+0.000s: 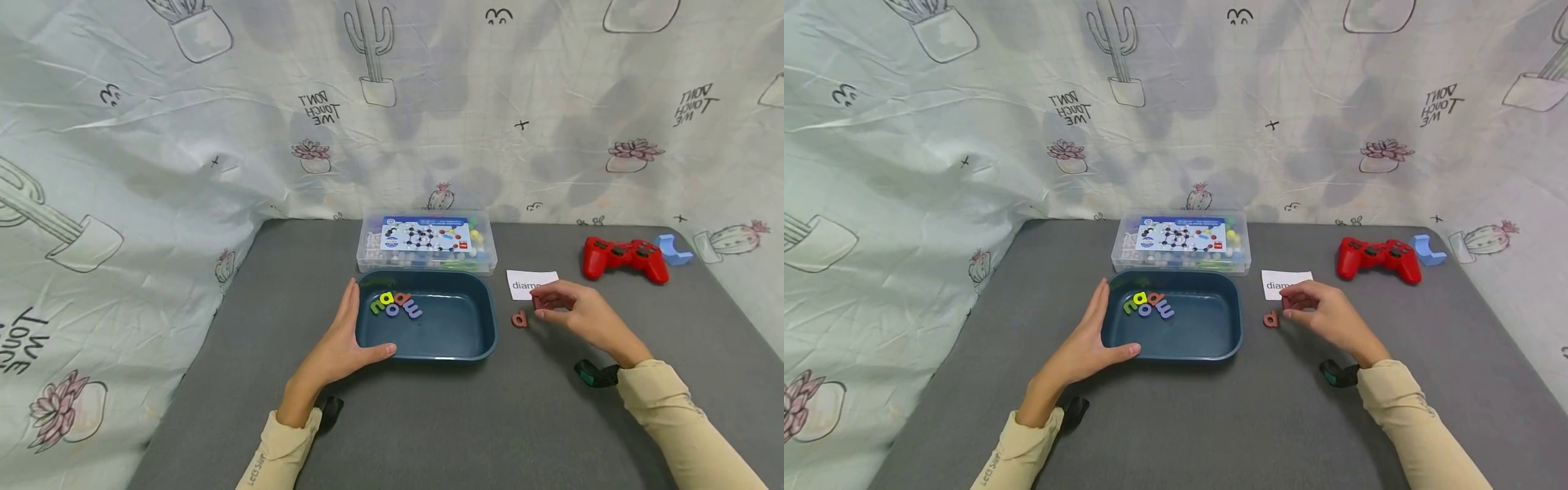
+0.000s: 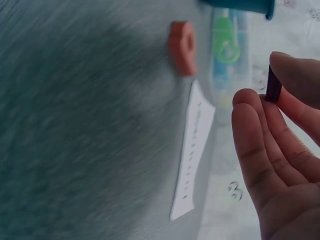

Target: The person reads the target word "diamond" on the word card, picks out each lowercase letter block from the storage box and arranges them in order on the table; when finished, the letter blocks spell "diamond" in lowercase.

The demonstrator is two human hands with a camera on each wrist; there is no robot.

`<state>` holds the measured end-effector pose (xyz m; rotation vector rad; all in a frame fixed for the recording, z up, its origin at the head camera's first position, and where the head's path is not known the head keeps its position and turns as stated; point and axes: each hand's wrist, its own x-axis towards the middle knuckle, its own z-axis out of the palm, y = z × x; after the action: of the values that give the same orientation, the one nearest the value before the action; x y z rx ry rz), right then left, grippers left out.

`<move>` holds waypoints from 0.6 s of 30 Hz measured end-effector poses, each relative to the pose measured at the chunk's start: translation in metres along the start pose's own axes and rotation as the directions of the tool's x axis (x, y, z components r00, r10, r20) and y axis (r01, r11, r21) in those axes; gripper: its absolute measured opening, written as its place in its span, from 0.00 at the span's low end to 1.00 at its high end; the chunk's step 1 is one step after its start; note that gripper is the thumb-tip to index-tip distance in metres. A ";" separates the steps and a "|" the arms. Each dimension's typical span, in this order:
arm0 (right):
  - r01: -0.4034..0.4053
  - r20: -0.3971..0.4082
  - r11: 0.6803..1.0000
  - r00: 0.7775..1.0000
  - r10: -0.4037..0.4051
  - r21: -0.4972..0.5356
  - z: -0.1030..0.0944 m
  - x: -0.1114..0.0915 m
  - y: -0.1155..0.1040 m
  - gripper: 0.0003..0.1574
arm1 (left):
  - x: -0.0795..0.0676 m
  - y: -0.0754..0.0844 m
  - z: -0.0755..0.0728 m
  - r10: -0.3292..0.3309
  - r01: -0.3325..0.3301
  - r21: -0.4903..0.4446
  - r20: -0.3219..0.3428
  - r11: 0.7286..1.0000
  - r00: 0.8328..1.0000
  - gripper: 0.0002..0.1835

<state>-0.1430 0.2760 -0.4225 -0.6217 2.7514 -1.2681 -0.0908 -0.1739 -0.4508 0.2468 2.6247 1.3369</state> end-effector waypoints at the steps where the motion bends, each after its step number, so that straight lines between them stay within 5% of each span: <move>1: -0.008 0.005 1.000 1.000 0.008 -0.007 0.000 0.000 0.002 0.21 | 0.000 0.000 0.000 0.002 -0.002 -0.004 -0.002 1.000 1.000 0.72; 9: -0.051 0.048 0.998 0.997 0.053 -0.033 0.004 -0.002 0.016 0.21 | 0.000 -0.001 -0.002 0.006 -0.006 -0.020 0.005 1.000 1.000 0.73; 18: 0.011 0.047 0.998 0.999 -0.008 -0.061 0.011 0.000 0.025 0.18 | 0.001 0.001 -0.001 0.002 -0.001 -0.015 0.006 1.000 1.000 0.72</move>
<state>-0.1491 0.2831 -0.4481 -0.6609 2.7614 -1.1591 -0.0916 -0.1737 -0.4498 0.2504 2.6086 1.3539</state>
